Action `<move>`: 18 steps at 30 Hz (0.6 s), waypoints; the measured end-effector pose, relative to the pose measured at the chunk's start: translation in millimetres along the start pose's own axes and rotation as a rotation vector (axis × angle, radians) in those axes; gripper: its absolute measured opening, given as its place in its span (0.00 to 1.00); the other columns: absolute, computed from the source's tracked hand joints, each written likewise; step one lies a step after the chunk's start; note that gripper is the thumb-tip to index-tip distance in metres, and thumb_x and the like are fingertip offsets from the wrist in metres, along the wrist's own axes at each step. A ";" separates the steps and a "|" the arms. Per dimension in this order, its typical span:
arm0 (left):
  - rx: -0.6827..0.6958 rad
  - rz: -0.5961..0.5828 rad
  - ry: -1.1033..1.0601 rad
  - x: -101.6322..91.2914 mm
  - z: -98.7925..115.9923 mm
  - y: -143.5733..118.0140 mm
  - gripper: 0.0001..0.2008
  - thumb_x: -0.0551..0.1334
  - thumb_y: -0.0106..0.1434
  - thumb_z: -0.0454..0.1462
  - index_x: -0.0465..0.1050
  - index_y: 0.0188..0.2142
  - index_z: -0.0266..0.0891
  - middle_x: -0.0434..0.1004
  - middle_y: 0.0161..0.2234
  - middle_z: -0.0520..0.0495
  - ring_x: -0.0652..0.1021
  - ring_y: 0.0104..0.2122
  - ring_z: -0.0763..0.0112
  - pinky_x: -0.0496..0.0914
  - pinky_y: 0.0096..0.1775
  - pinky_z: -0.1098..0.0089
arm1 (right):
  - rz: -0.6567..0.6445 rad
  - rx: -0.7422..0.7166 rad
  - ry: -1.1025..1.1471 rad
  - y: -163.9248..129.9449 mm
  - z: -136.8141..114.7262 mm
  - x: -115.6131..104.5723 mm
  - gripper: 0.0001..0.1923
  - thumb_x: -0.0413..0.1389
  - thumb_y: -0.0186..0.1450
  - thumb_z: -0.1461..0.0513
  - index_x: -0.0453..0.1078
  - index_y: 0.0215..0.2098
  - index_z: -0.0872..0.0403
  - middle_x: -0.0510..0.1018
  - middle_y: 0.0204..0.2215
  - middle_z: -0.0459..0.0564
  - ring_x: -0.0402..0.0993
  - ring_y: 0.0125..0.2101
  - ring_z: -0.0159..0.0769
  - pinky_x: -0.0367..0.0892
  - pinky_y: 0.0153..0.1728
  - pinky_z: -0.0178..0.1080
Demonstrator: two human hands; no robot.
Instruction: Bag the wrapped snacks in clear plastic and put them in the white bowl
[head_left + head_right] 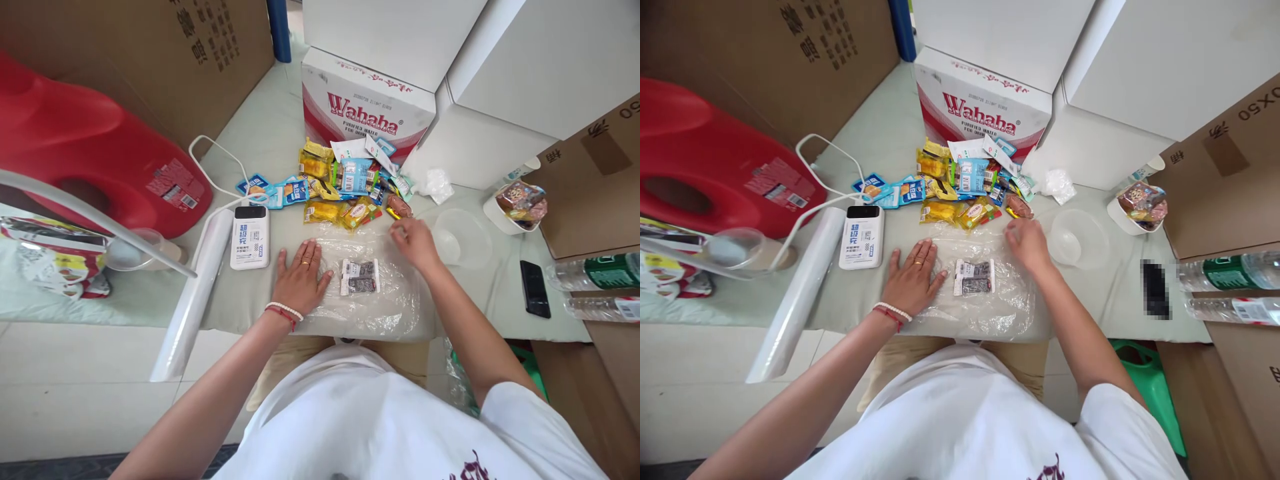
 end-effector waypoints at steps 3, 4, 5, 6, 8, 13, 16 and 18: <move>0.012 0.005 0.000 -1.7 0.2 0.2 0.35 0.45 0.75 0.50 0.52 0.75 0.36 0.52 0.75 0.35 0.57 0.74 0.50 0.42 0.71 0.36 | 0.182 0.175 -0.163 51.7 24.2 -18.8 0.16 0.49 0.70 0.58 0.77 0.44 0.56 0.82 0.42 0.60 0.73 0.43 0.51 0.67 0.50 0.52; 0.015 0.007 -0.001 -2.2 0.3 0.3 0.34 0.45 0.75 0.50 0.52 0.75 0.36 0.52 0.74 0.35 0.58 0.74 0.50 0.43 0.71 0.36 | 0.186 0.186 -0.201 68.7 27.1 -19.3 0.15 0.50 0.69 0.59 0.76 0.45 0.56 0.81 0.42 0.61 0.72 0.44 0.52 0.67 0.51 0.52; 0.018 0.010 -0.002 -2.6 0.3 0.3 0.34 0.45 0.75 0.50 0.53 0.75 0.36 0.52 0.74 0.35 0.58 0.74 0.50 0.43 0.71 0.36 | 0.169 0.181 -0.236 85.1 28.2 -17.1 0.14 0.51 0.68 0.60 0.76 0.46 0.57 0.81 0.43 0.61 0.72 0.45 0.52 0.66 0.52 0.52; 0.019 0.014 -0.004 -3.0 0.4 0.4 0.34 0.45 0.75 0.50 0.53 0.74 0.36 0.53 0.74 0.35 0.58 0.73 0.50 0.44 0.71 0.36 | 0.137 0.167 -0.272 100.3 27.9 -12.6 0.14 0.54 0.67 0.61 0.75 0.48 0.58 0.80 0.45 0.61 0.70 0.47 0.53 0.64 0.53 0.53; 0.020 0.023 -0.006 -4.0 0.7 0.3 0.34 0.46 0.75 0.50 0.53 0.74 0.36 0.53 0.74 0.35 0.58 0.73 0.50 0.44 0.71 0.35 | 0.059 0.131 -0.335 125.4 24.8 0.5 0.18 0.59 0.65 0.61 0.73 0.51 0.61 0.77 0.48 0.64 0.67 0.51 0.54 0.62 0.55 0.54; 0.010 0.022 -0.014 -6.0 2.5 -0.6 0.34 0.46 0.75 0.49 0.53 0.74 0.36 0.53 0.74 0.35 0.58 0.74 0.52 0.43 0.71 0.37 | -0.061 0.140 -0.409 150.4 14.2 23.8 0.19 0.59 0.67 0.60 0.72 0.52 0.66 0.71 0.54 0.66 0.61 0.58 0.54 0.60 0.56 0.50; 0.008 0.014 -0.022 -5.8 2.7 -0.9 0.34 0.45 0.76 0.49 0.53 0.74 0.36 0.53 0.74 0.36 0.57 0.74 0.53 0.42 0.72 0.39 | 0.055 0.150 -0.392 137.8 3.0 7.1 0.16 0.56 0.68 0.62 0.73 0.51 0.62 0.74 0.49 0.65 0.62 0.57 0.57 0.63 0.54 0.55; 0.008 0.019 -0.025 -5.8 2.4 -1.0 0.34 0.45 0.76 0.50 0.53 0.74 0.35 0.52 0.74 0.36 0.57 0.74 0.54 0.42 0.72 0.38 | 0.138 0.081 -0.366 116.2 -10.2 -11.1 0.17 0.52 0.71 0.62 0.72 0.54 0.59 0.75 0.48 0.64 0.61 0.57 0.58 0.63 0.54 0.58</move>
Point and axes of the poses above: each hand's wrist, its own y-axis towards the middle knuckle, its own x-axis out of the palm, z = x × y, the point moved 6 cm from there along y, towards the middle knuckle
